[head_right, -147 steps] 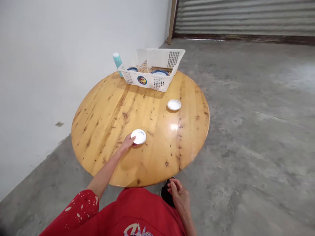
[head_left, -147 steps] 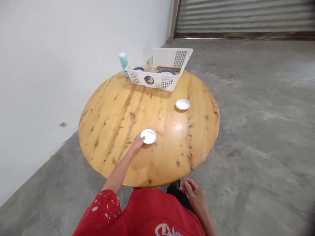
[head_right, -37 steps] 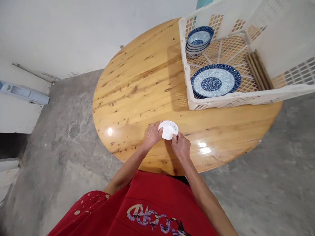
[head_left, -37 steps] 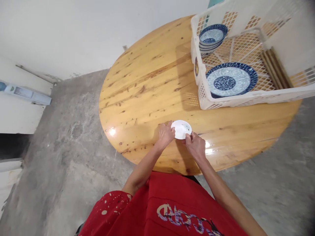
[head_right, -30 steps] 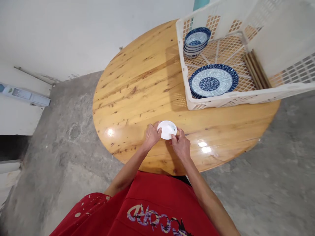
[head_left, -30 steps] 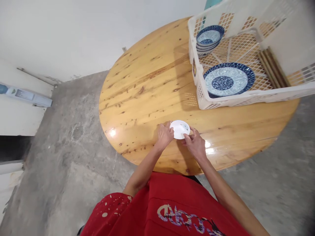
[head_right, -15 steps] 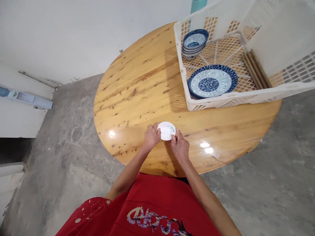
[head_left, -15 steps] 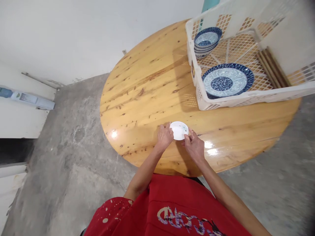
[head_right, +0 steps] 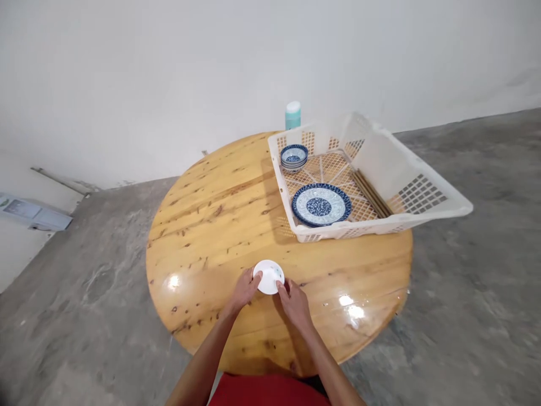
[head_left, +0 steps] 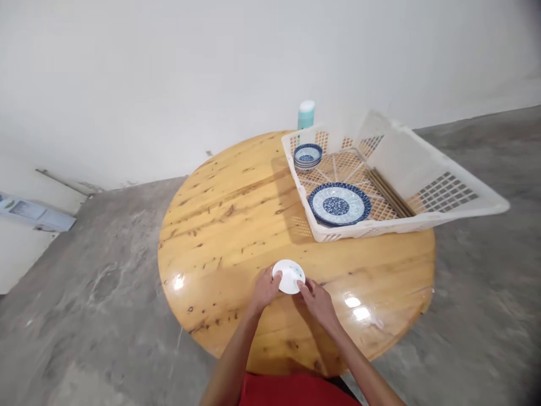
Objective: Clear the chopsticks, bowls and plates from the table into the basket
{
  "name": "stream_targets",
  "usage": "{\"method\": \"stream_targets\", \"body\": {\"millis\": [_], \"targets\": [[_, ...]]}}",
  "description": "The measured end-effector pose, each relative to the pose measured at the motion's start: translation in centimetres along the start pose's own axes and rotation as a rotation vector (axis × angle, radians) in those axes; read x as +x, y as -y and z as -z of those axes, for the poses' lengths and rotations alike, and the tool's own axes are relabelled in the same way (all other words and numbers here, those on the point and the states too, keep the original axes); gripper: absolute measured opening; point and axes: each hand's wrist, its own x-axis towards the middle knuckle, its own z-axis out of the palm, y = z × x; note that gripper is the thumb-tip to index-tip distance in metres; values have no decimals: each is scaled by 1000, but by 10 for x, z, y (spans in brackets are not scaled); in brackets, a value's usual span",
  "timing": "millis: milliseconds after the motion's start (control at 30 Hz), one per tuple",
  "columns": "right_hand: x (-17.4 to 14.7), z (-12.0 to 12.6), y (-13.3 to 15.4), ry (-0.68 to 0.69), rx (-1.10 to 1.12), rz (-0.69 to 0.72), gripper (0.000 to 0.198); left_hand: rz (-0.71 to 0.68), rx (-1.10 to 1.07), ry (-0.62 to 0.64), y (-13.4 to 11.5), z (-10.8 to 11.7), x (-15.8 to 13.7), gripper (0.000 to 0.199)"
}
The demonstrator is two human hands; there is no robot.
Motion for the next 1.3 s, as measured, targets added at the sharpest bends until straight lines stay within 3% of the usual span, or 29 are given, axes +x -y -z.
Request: {"method": "stream_targets", "body": {"millis": [267, 433, 700, 833, 1000, 1133, 1300], "targets": [[2, 5, 4, 38, 286, -66, 58, 60, -29, -42, 1, -9, 1, 39], [-29, 20, 12, 23, 246, -30, 59, 74, -84, -56, 0, -18, -26, 37], [-65, 43, 4, 19, 227, -25, 60, 155, -418, 27, -13, -33, -76, 47], [-77, 46, 5, -11, 242, -24, 60, 120, -503, 93, -20, -30, -87, 52], [-95, 42, 17, -84, 234, 3, 58, 33, -412, 92, -25, -22, -97, 40], [-113, 36, 20, -136, 235, -20, 57, -5, -362, 83, -17, -24, -104, 41], [-137, 30, 16, -176, 249, -84, 57, -7, -416, 168, -6, -32, -116, 46]]}}
